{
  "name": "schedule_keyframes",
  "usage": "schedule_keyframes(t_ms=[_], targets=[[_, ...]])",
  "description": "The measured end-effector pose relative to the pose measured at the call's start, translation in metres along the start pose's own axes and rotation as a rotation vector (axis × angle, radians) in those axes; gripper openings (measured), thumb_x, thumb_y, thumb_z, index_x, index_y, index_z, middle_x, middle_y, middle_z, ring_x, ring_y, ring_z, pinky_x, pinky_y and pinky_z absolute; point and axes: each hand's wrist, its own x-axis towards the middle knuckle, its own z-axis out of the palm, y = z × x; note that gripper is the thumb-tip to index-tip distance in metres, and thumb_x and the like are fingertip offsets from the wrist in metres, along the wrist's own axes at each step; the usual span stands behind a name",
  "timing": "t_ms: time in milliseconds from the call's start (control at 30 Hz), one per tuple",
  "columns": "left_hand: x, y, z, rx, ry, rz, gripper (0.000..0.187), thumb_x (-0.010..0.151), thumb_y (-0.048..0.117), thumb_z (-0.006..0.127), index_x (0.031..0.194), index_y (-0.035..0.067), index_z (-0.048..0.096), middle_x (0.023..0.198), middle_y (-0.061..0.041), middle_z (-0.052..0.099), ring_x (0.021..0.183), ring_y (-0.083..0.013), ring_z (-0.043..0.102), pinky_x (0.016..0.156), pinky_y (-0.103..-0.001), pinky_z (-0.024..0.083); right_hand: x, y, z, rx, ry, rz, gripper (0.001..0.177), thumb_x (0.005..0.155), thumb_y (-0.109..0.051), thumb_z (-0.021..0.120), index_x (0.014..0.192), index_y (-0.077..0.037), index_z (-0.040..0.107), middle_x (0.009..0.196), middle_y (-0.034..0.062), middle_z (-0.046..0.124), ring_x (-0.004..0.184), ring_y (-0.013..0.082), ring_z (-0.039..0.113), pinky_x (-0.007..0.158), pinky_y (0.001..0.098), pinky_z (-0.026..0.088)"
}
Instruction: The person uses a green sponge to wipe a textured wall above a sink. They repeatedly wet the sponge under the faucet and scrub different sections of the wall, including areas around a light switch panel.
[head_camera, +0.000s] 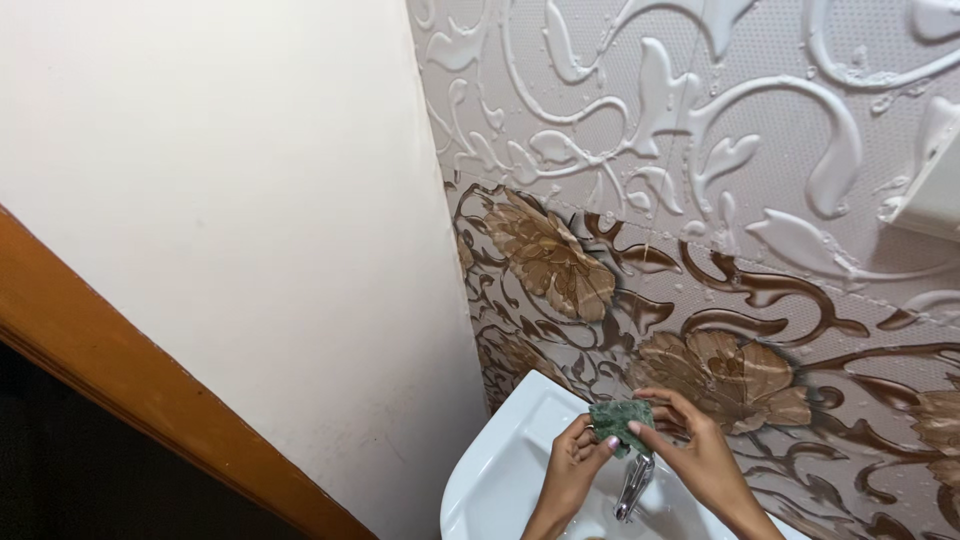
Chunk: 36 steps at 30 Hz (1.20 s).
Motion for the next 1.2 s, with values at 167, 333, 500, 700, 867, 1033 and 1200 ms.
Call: schedule_keyframes(t_ms=[167, 333, 500, 700, 867, 1033, 1200], targets=[[0.011, 0.011, -0.005, 0.172, -0.010, 0.133, 0.047, 0.095, 0.007, 0.073, 0.139, -0.001, 0.057, 0.089, -0.003, 0.068, 0.084, -0.0073, 0.062, 0.080, -0.023, 0.048, -0.001, -0.007, 0.002, -0.036, 0.144, -0.186, 0.050, 0.077, -0.012, 0.078, 0.125, -0.008, 0.063, 0.103, 0.0082, 0.078, 0.097, 0.0190, 0.074, 0.084, 0.0341, 0.063], [0.019, 0.058, 0.015, 0.359, 0.096, 0.313, 0.063, 0.090, 0.009, 0.077, 0.144, 0.008, 0.045, 0.079, -0.002, 0.069, 0.078, -0.0098, 0.065, 0.085, -0.026, 0.051, 0.014, -0.003, -0.002, -0.205, 0.363, -0.393, 0.028, 0.085, -0.011, 0.072, 0.113, -0.006, 0.069, 0.104, 0.0116, 0.079, 0.091, 0.0208, 0.080, 0.076, 0.0307, 0.068], [0.046, 0.104, 0.048, 0.531, 0.289, 0.515, 0.054, 0.088, 0.012, 0.077, 0.136, 0.009, 0.053, 0.095, -0.004, 0.070, 0.093, -0.0164, 0.069, 0.089, -0.034, 0.054, 0.041, -0.033, -0.016, -0.466, 0.595, -0.770, 0.013, 0.091, -0.010, 0.073, 0.103, -0.008, 0.073, 0.120, 0.0166, 0.075, 0.088, 0.0214, 0.076, 0.062, 0.0288, 0.066], [0.088, 0.120, 0.085, 0.880, 0.389, 1.045, 0.043, 0.099, 0.013, 0.068, 0.138, 0.008, 0.052, 0.131, -0.017, 0.060, 0.133, -0.0300, 0.052, 0.117, -0.046, 0.042, 0.065, -0.090, -0.040, -0.698, 0.927, -1.012, 0.021, 0.101, -0.006, 0.077, 0.122, -0.004, 0.073, 0.131, 0.0155, 0.059, 0.113, 0.0258, 0.069, 0.084, 0.0291, 0.064], [0.099, 0.122, 0.101, 1.114, 0.190, 1.010, 0.051, 0.111, 0.018, 0.038, 0.161, 0.008, 0.041, 0.169, -0.012, 0.044, 0.162, -0.0345, 0.039, 0.138, -0.050, 0.021, 0.087, -0.079, -0.059, -0.942, 0.875, -0.905, 0.035, 0.100, -0.006, 0.072, 0.135, -0.005, 0.077, 0.134, 0.0114, 0.056, 0.119, 0.0209, 0.065, 0.100, 0.0311, 0.060], [0.109, 0.127, 0.099, 1.136, 0.007, 0.817, 0.065, 0.103, 0.026, 0.030, 0.164, 0.004, 0.032, 0.174, -0.016, 0.024, 0.163, -0.0349, 0.016, 0.131, -0.050, 0.003, 0.089, -0.048, -0.049, -1.437, 1.035, -0.805, 0.041, 0.106, -0.033, 0.060, 0.145, -0.022, 0.070, 0.144, -0.0061, 0.058, 0.146, 0.0198, 0.029, 0.128, 0.0440, 0.010], [0.136, 0.121, 0.071, 1.325, 0.027, 0.926, 0.063, 0.109, 0.031, 0.022, 0.164, 0.001, 0.028, 0.175, -0.016, 0.021, 0.165, -0.0313, 0.013, 0.130, -0.045, -0.002, 0.101, -0.064, -0.032, -1.758, 0.897, -0.612, 0.059, 0.105, -0.041, 0.036, 0.158, -0.022, 0.053, 0.167, -0.0047, 0.039, 0.155, 0.0202, 0.011, 0.122, 0.0468, -0.021]])
